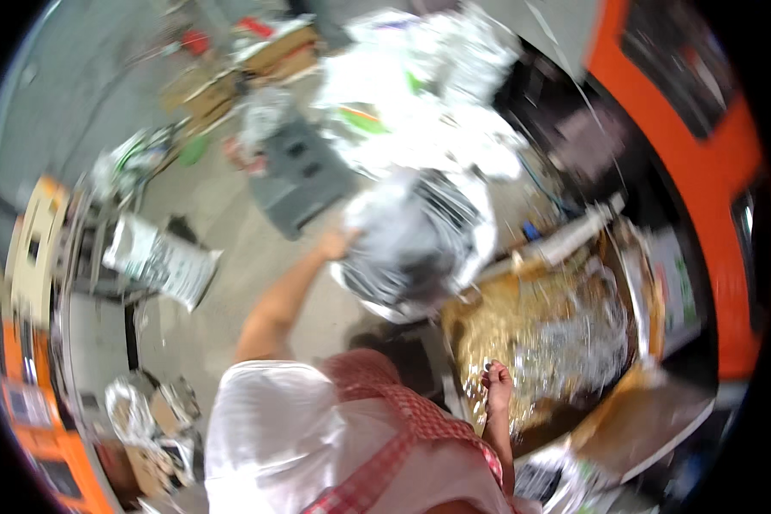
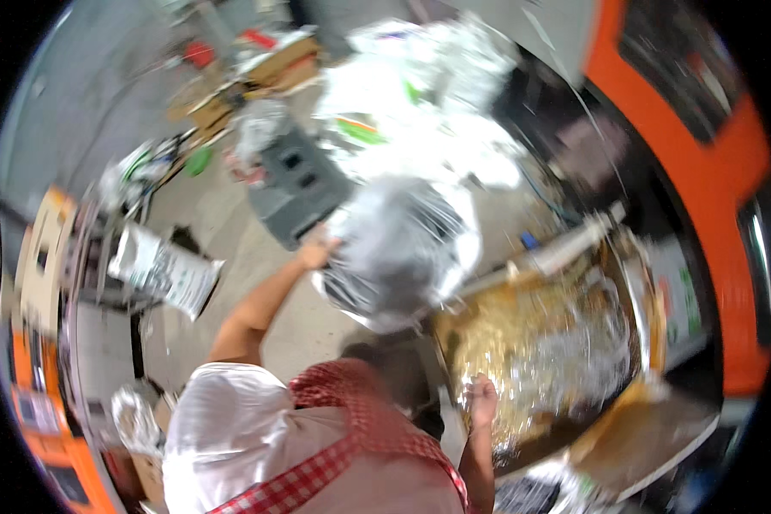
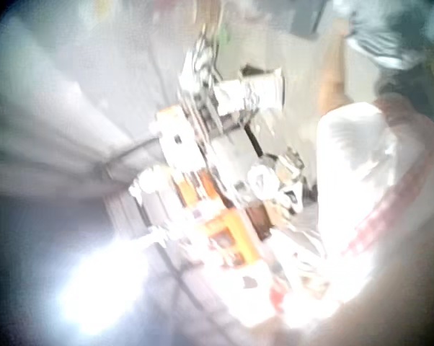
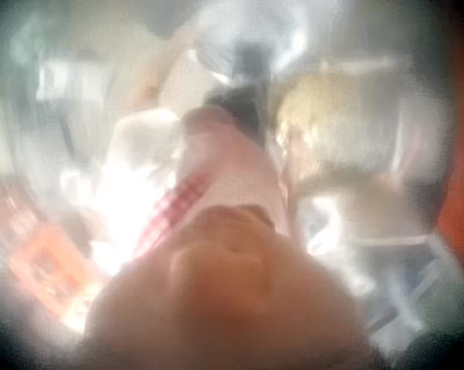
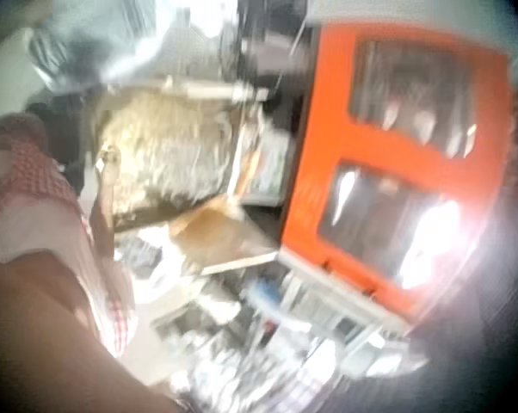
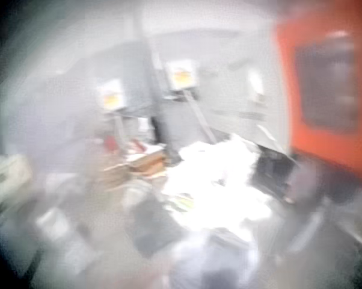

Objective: The person takes plastic parts from a bag, immerses them in a water bath using a wooden stick, rinses them by hand, and places them back into a collection bag.

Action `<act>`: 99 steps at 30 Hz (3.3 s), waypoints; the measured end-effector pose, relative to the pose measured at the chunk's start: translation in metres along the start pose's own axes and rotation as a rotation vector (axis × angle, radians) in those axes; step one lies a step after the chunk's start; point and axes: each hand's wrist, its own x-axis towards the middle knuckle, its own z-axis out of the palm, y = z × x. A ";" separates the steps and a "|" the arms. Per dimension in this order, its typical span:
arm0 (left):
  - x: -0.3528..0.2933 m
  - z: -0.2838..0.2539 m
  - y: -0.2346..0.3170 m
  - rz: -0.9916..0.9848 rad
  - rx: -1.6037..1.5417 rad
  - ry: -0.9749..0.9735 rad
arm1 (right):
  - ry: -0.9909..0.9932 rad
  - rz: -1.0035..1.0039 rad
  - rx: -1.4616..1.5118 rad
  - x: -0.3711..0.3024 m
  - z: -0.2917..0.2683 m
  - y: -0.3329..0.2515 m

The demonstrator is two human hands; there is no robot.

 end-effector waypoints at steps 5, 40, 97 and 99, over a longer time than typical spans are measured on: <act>0.024 -0.038 0.007 -0.123 -0.981 0.014 | -0.001 -0.406 -0.267 0.135 0.118 -0.101; 0.153 -0.092 0.031 0.282 -0.475 0.309 | 0.577 -0.540 -0.892 0.140 0.213 -0.230; 0.124 -0.103 0.090 0.708 -0.610 0.341 | 0.692 -0.532 -1.073 0.116 0.177 -0.199; 0.146 -0.059 0.079 0.738 -0.730 0.262 | 0.414 -0.107 -0.717 0.104 0.194 -0.181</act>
